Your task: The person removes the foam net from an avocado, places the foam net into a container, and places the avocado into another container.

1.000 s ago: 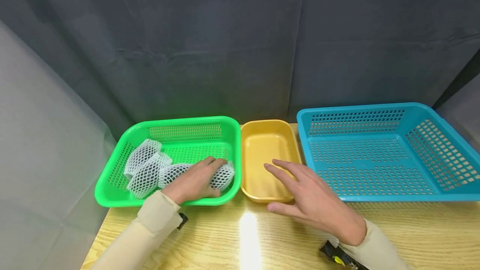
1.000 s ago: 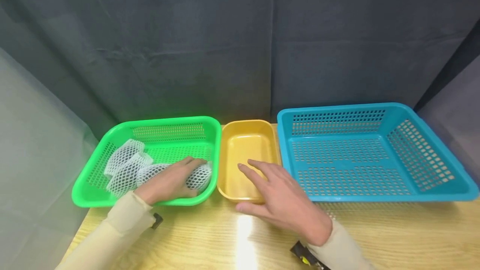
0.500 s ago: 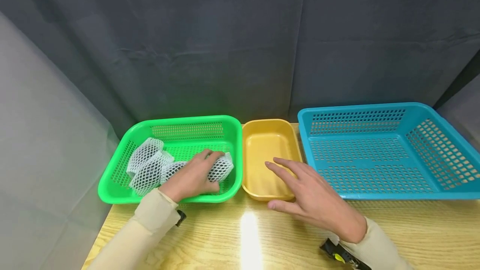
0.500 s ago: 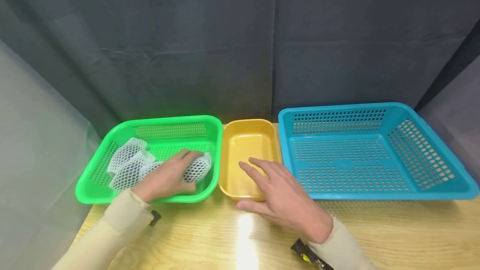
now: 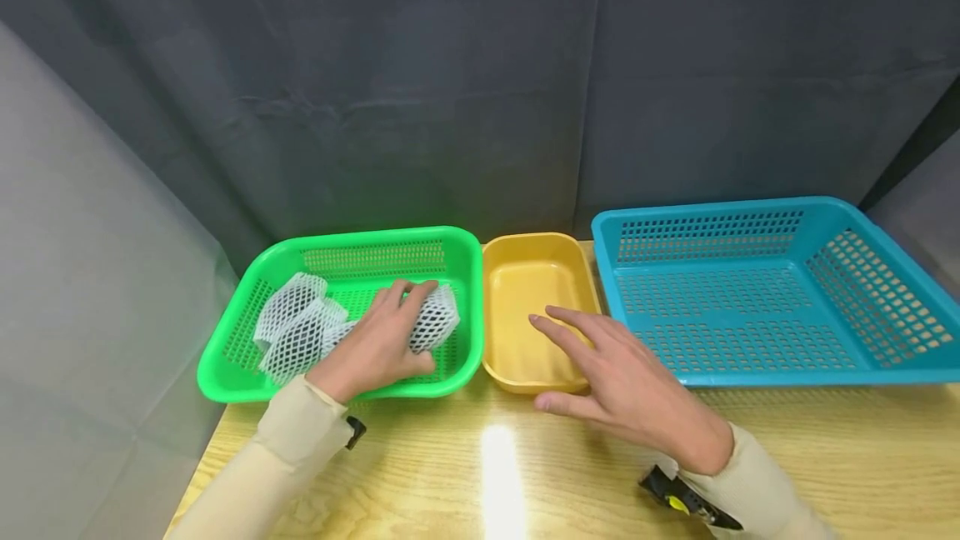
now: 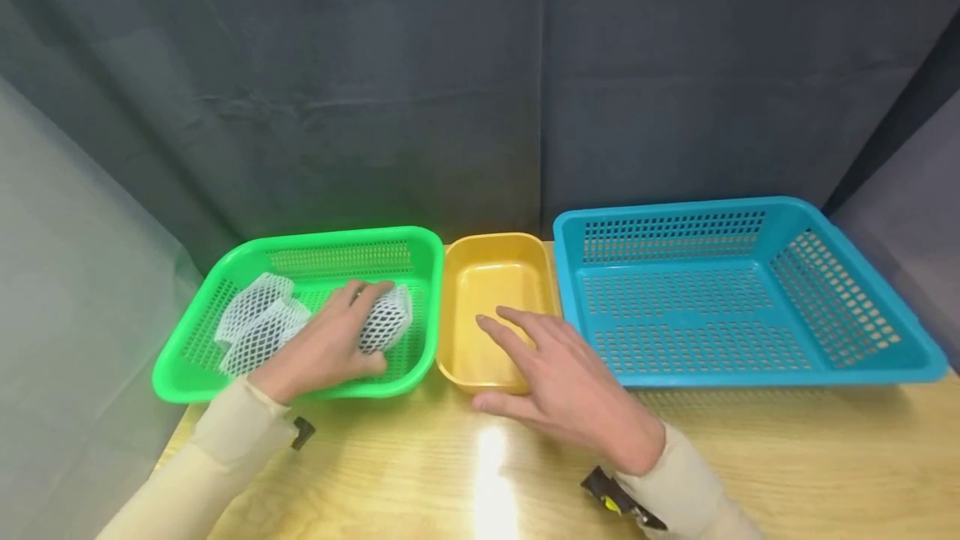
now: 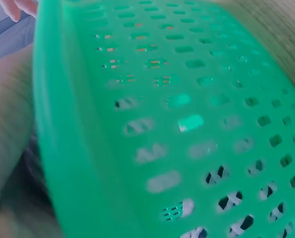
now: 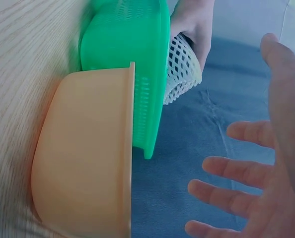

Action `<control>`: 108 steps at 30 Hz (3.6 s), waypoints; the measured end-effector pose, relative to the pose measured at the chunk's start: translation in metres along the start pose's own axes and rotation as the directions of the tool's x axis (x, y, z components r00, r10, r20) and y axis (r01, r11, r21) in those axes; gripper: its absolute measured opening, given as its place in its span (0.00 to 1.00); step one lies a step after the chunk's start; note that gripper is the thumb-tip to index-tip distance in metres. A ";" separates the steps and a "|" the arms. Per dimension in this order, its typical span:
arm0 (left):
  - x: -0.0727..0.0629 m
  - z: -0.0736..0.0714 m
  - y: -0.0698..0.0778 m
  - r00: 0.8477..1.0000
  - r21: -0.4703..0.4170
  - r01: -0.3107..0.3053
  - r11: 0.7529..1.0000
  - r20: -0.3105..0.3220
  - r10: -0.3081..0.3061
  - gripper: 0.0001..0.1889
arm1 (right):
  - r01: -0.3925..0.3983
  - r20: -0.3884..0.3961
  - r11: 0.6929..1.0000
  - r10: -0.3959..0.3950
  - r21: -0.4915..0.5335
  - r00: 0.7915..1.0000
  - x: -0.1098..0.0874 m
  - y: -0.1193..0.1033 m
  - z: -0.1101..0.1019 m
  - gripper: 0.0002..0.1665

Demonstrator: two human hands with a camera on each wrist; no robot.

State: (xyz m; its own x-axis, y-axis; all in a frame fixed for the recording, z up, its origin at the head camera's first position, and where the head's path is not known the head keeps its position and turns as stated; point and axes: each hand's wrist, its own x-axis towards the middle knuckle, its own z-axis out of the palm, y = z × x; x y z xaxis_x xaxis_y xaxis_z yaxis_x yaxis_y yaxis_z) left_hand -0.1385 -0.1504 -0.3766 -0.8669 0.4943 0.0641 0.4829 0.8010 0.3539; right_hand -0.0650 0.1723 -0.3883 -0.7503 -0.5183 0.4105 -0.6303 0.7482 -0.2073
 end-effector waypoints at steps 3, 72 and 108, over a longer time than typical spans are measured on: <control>-0.001 0.000 0.002 1.000 0.010 -0.019 1.000 -0.023 0.019 0.48 | 0.001 -0.003 1.000 -0.001 -0.002 1.000 -0.001 0.000 -0.001 0.47; -0.048 0.004 0.095 0.911 0.101 -0.382 0.919 -0.124 0.393 0.49 | 0.104 -0.058 0.991 -0.109 -0.087 0.992 -0.004 -0.011 -0.029 0.32; -0.044 0.054 0.111 0.877 -0.001 -0.481 0.877 0.002 0.481 0.49 | 0.215 -0.001 0.975 -0.215 -0.062 0.977 -0.023 -0.012 -0.032 0.08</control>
State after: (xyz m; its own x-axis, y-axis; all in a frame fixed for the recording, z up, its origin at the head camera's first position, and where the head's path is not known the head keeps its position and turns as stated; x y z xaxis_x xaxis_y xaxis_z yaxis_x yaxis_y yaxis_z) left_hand -0.0403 -0.0648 -0.3905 -0.5273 0.8194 0.2247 0.8404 0.4641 0.2799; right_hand -0.0338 0.1886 -0.3664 -0.5968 -0.6666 0.4466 -0.7630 0.6437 -0.0588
